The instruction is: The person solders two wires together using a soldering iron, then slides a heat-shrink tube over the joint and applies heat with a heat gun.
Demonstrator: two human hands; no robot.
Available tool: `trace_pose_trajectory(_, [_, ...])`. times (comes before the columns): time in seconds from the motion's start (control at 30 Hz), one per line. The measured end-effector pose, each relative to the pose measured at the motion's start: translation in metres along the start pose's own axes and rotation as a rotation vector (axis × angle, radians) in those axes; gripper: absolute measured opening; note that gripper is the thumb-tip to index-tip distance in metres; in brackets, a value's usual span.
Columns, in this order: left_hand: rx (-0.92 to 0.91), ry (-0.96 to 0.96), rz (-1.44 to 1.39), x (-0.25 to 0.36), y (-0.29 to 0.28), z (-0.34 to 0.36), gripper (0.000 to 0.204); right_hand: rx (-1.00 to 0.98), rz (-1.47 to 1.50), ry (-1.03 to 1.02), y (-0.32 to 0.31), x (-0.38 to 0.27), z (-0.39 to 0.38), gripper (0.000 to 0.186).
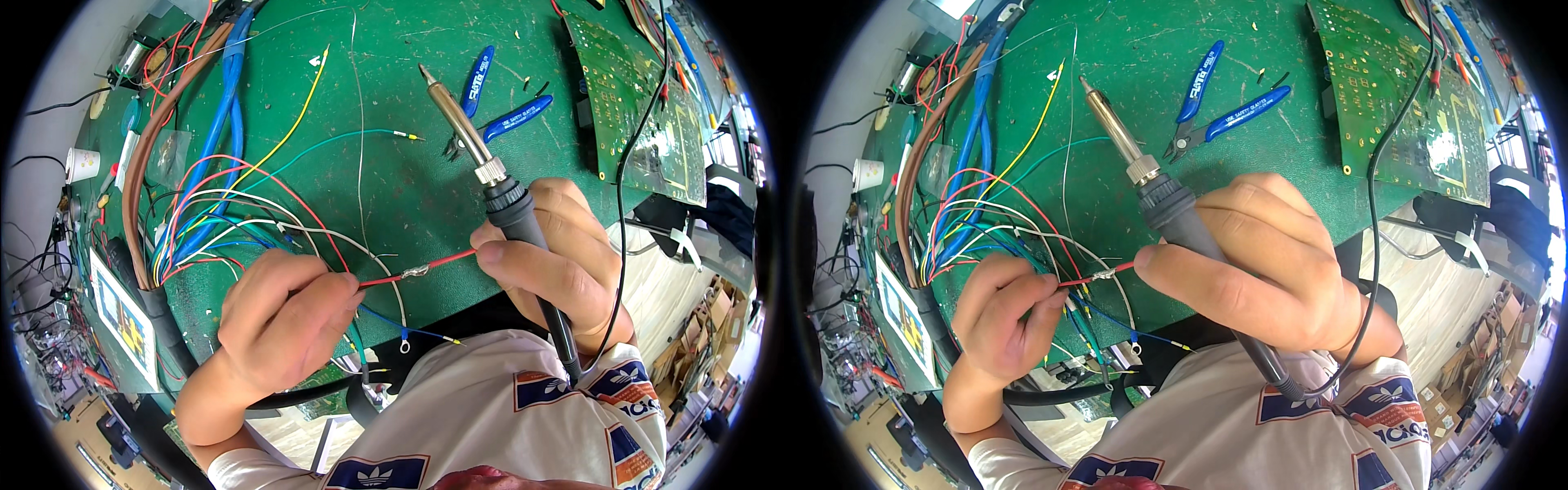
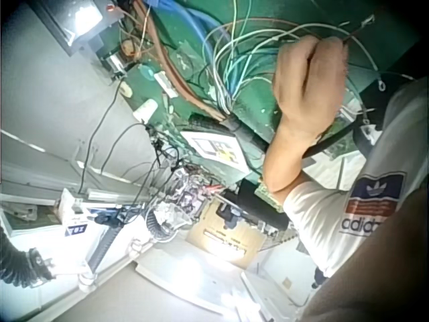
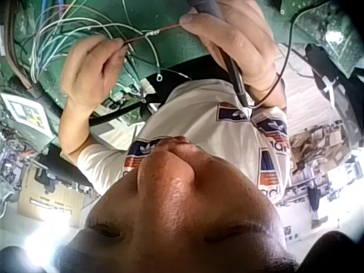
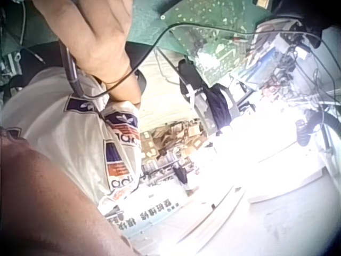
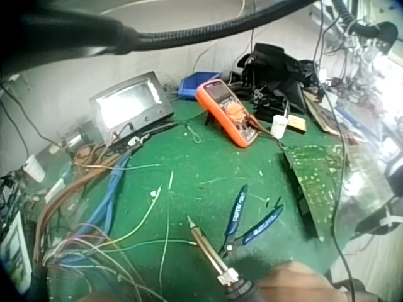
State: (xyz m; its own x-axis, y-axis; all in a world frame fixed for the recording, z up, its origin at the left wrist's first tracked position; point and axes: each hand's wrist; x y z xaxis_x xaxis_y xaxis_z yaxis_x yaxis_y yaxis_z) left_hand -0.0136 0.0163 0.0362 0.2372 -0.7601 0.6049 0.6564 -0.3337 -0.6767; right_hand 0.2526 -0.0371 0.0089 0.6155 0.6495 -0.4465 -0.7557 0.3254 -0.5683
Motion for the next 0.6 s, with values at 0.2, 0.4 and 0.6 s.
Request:
trace_pose_trajectory(0.2, [0.006,-0.271,-0.197,0.005,0.000,0.003,0.017,-0.036,-0.055,-0.001,-0.001,0.001,0.001,0.037])
trace_pose_trajectory(0.4, [-0.033,-0.396,-0.340,0.005,-0.002,0.005,0.009,-0.043,-0.071,-0.004,0.002,0.003,0.001,0.031])
trace_pose_trajectory(0.6, [-0.059,-0.469,-0.417,0.002,-0.002,0.005,0.006,-0.036,-0.025,0.000,0.006,0.010,-0.004,0.037])
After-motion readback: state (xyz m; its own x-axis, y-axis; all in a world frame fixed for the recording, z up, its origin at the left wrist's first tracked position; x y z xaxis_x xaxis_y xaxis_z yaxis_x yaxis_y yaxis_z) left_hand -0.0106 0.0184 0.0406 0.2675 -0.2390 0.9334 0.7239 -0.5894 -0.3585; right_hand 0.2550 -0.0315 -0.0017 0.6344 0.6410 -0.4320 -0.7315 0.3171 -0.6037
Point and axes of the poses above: each hand's wrist, its own z-axis towards the middle knuckle, its own y-axis out of the palm, x = y × z, and after that the axes turned 6 degrees about -z, right-handed
